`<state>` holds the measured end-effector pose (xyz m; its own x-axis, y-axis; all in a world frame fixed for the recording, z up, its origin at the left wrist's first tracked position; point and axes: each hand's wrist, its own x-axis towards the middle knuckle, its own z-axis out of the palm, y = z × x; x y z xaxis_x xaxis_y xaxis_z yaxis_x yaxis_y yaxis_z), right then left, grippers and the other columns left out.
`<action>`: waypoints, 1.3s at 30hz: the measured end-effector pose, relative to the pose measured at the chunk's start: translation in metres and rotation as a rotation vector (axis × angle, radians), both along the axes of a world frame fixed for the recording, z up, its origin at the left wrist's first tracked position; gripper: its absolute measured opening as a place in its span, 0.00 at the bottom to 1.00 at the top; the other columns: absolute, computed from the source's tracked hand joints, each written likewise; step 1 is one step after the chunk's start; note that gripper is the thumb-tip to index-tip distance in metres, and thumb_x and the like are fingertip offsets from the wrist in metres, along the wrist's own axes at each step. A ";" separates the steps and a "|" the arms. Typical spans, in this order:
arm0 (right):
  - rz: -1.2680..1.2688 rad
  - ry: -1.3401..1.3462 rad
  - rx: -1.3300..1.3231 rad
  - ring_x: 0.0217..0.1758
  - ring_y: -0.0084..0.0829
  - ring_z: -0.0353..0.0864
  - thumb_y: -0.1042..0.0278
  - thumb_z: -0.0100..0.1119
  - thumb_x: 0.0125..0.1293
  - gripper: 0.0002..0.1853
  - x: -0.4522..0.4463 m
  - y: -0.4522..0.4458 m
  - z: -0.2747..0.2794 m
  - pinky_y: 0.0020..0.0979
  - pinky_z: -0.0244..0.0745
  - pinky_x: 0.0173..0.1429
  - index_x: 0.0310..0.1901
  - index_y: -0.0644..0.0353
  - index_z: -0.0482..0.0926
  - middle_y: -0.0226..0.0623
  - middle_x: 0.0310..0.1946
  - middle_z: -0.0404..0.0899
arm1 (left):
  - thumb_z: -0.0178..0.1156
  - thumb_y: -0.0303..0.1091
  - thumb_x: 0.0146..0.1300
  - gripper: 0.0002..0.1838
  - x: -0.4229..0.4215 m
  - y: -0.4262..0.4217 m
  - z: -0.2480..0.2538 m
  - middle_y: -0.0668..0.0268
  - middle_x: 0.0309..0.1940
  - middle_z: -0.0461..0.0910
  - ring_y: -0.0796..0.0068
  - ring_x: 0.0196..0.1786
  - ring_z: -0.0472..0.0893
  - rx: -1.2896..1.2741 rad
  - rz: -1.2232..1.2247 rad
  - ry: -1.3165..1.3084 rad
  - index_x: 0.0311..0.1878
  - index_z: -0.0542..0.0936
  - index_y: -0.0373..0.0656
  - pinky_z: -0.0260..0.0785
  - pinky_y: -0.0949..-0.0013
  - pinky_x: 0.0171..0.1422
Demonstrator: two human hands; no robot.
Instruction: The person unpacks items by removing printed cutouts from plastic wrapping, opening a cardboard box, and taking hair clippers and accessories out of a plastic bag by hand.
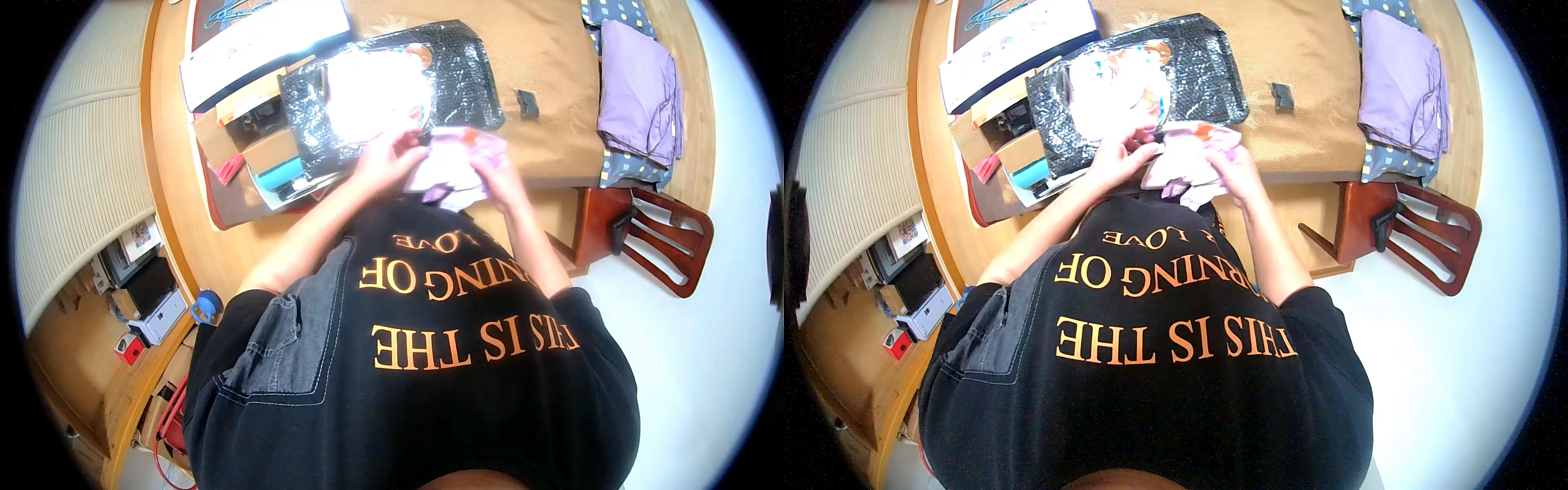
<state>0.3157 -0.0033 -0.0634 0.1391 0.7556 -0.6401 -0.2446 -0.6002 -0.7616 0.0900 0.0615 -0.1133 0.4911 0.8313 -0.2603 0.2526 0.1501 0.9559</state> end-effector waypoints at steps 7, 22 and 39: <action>-0.519 0.225 -0.051 0.50 0.40 0.78 0.76 0.47 0.63 0.18 0.133 0.001 -0.061 0.40 0.77 0.52 0.54 0.70 0.66 0.47 0.48 0.75 | 0.64 0.34 0.52 0.27 0.050 0.049 0.010 0.54 0.51 0.72 0.54 0.50 0.74 0.466 -0.190 0.488 0.58 0.72 0.51 0.68 0.56 0.52; -0.046 -1.317 0.036 0.50 0.40 0.77 0.68 0.59 0.58 0.22 0.229 0.119 -0.134 0.37 0.75 0.48 0.53 0.66 0.71 0.49 0.47 0.76 | 0.69 0.43 0.48 0.51 -0.037 0.054 -0.075 0.44 0.64 0.55 0.52 0.67 0.57 0.243 0.718 0.843 0.68 0.48 0.34 0.50 0.55 0.69; 0.591 0.010 -0.155 0.32 0.27 0.80 0.63 0.67 0.52 0.25 0.012 0.158 -0.096 0.24 0.73 0.24 0.49 0.66 0.71 0.39 0.37 0.79 | 0.62 0.28 0.57 0.07 -0.029 0.060 -0.045 0.72 0.32 0.77 0.80 0.36 0.77 -0.675 0.787 -0.008 0.38 0.74 0.45 0.70 0.76 0.38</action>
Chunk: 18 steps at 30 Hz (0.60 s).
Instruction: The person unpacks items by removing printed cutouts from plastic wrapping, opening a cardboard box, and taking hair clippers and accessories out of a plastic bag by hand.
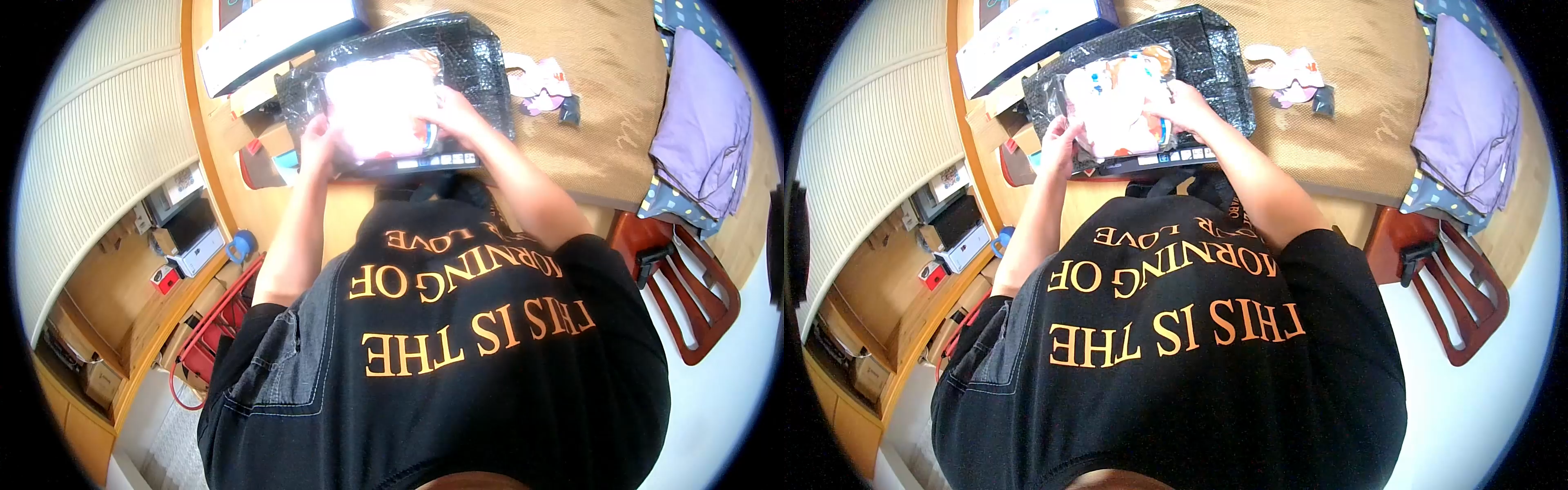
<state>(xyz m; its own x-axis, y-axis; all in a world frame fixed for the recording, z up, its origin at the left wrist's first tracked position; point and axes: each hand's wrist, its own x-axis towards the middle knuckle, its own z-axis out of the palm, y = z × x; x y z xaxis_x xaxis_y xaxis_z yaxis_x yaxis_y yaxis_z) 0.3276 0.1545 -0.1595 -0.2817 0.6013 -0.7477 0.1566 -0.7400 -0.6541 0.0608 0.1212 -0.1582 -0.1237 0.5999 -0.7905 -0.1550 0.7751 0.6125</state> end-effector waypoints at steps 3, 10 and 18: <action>-0.026 -0.031 0.180 0.44 0.30 0.79 0.70 0.62 0.55 0.24 0.013 -0.017 -0.005 0.27 0.76 0.41 0.52 0.67 0.69 0.43 0.43 0.77 | 0.61 0.28 0.58 0.07 0.012 -0.007 -0.002 0.72 0.34 0.78 0.80 0.37 0.78 0.014 -0.055 0.026 0.39 0.74 0.45 0.71 0.74 0.39; -0.481 0.237 -0.072 0.50 0.30 0.76 0.79 0.57 0.57 0.28 0.095 -0.061 0.027 0.31 0.75 0.51 0.60 0.64 0.61 0.40 0.49 0.73 | 0.65 0.32 0.55 0.22 0.086 0.011 0.046 0.69 0.39 0.79 0.81 0.39 0.76 0.031 -0.359 -0.201 0.53 0.75 0.40 0.69 0.76 0.43; -1.006 0.218 0.149 0.55 0.35 0.74 0.83 0.50 0.60 0.28 0.228 -0.130 0.031 0.37 0.72 0.60 0.63 0.58 0.59 0.40 0.53 0.70 | 0.67 0.41 0.52 0.35 0.171 0.039 0.041 0.58 0.41 0.77 0.64 0.43 0.78 0.609 -1.240 0.286 0.64 0.67 0.48 0.72 0.66 0.50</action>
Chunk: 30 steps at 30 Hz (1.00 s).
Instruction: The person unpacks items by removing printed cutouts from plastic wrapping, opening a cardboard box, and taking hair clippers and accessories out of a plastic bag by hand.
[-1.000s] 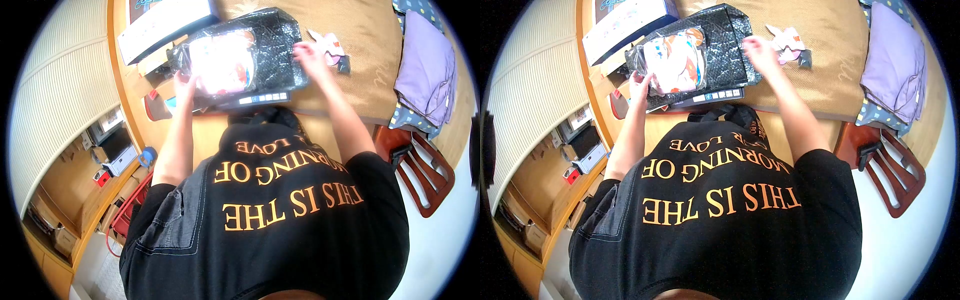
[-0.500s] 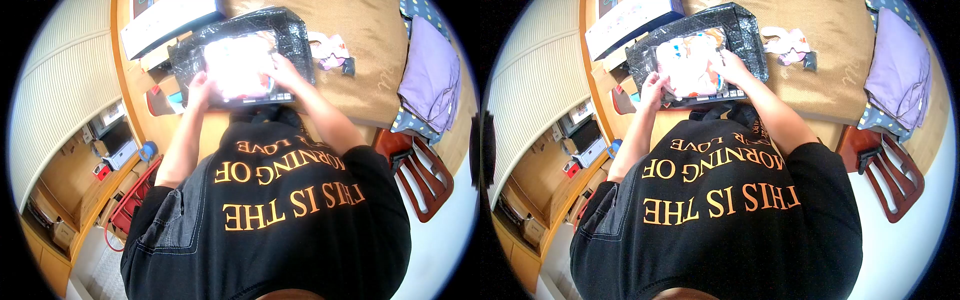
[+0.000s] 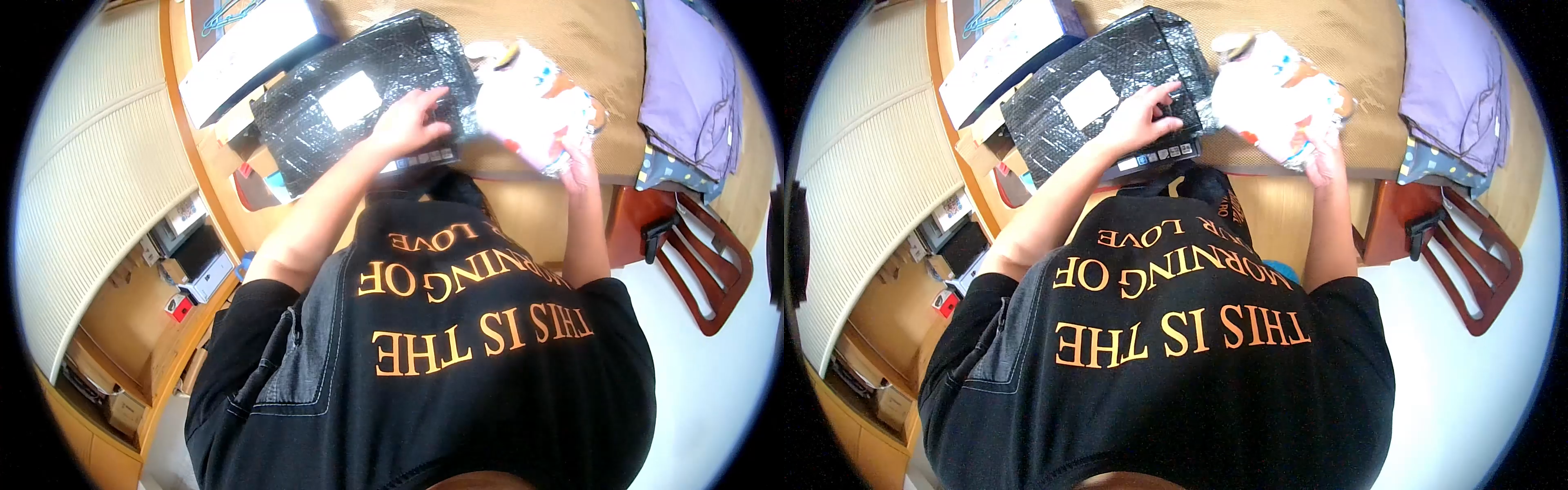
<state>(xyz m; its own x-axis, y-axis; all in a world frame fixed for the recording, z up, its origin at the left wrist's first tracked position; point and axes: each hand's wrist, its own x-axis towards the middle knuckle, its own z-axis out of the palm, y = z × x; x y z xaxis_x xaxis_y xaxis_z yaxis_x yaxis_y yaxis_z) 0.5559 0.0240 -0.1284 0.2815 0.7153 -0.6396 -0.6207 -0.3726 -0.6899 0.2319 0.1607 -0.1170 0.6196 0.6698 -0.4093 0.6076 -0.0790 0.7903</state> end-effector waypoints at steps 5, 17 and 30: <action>-0.291 -0.065 -0.043 0.63 0.42 0.68 0.84 0.48 0.61 0.31 0.070 -0.036 -0.031 0.48 0.67 0.64 0.65 0.56 0.56 0.43 0.61 0.65 | 0.47 0.44 0.66 0.23 0.034 0.021 0.003 0.56 0.40 0.80 0.55 0.43 0.80 0.196 -0.338 0.382 0.64 0.64 0.62 0.73 0.56 0.46; -0.650 0.026 -0.407 0.69 0.43 0.59 0.72 0.47 0.66 0.28 0.148 -0.060 -0.105 0.53 0.56 0.68 0.67 0.58 0.52 0.44 0.66 0.57 | 0.53 0.48 0.63 0.15 0.068 0.010 0.003 0.52 0.22 0.78 0.49 0.28 0.80 0.351 -0.081 0.297 0.31 0.74 0.45 0.71 0.51 0.33; 0.203 -0.436 0.260 0.42 0.24 0.80 0.72 0.52 0.67 0.11 -0.059 0.096 0.015 0.23 0.75 0.48 0.48 0.65 0.76 0.35 0.38 0.81 | 0.57 0.21 0.54 0.06 -0.031 -0.036 0.099 0.70 0.19 0.70 0.85 0.24 0.69 0.375 0.338 0.020 0.29 0.70 0.39 0.63 0.79 0.31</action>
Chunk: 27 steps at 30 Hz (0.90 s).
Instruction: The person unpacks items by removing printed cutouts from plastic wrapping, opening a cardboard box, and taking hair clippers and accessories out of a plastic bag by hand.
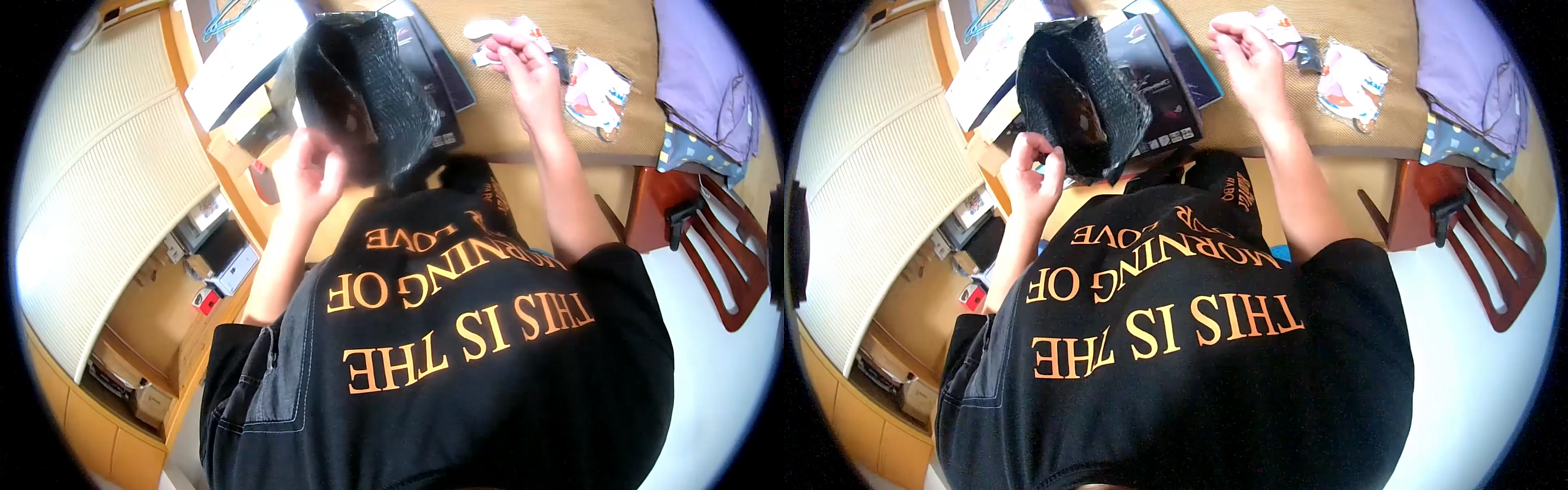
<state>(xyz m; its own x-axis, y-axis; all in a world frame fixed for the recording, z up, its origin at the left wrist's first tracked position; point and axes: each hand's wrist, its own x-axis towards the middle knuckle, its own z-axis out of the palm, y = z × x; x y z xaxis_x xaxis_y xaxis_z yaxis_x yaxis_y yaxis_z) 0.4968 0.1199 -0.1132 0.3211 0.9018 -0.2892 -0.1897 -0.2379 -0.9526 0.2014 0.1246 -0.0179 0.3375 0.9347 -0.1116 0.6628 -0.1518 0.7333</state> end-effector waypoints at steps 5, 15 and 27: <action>0.262 0.152 0.323 0.40 0.24 0.81 0.77 0.49 0.67 0.08 -0.065 0.024 0.090 0.22 0.76 0.45 0.43 0.66 0.78 0.34 0.37 0.81 | 0.57 0.20 0.53 0.05 -0.017 -0.011 0.012 0.69 0.19 0.70 0.83 0.23 0.69 0.103 -0.003 0.051 0.28 0.70 0.40 0.63 0.79 0.31; 1.098 -0.751 -0.285 0.53 0.50 0.75 0.67 0.52 0.60 0.22 -0.121 0.009 0.002 0.40 0.71 0.56 0.54 0.69 0.67 0.57 0.46 0.76 | 0.60 0.25 0.49 0.04 0.007 -0.049 -0.017 0.62 0.20 0.75 0.67 0.22 0.77 0.126 -0.116 0.043 0.29 0.74 0.42 0.70 0.70 0.29; 0.827 -0.513 -0.233 0.49 0.49 0.77 0.69 0.48 0.65 0.18 -0.159 -0.018 0.011 0.40 0.72 0.53 0.55 0.64 0.65 0.56 0.46 0.76 | 0.59 0.28 0.50 0.05 -0.005 -0.063 -0.017 0.60 0.18 0.74 0.59 0.22 0.77 0.057 -0.025 0.028 0.29 0.73 0.43 0.69 0.64 0.29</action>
<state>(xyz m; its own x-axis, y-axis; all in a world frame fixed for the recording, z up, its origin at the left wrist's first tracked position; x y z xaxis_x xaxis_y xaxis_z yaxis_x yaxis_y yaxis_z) 0.3379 0.1022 -0.1022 -0.2463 0.8363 -0.4899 0.5408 -0.3008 -0.7855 0.1965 0.0614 -0.0344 0.3582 0.9312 -0.0679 0.6785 -0.2097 0.7040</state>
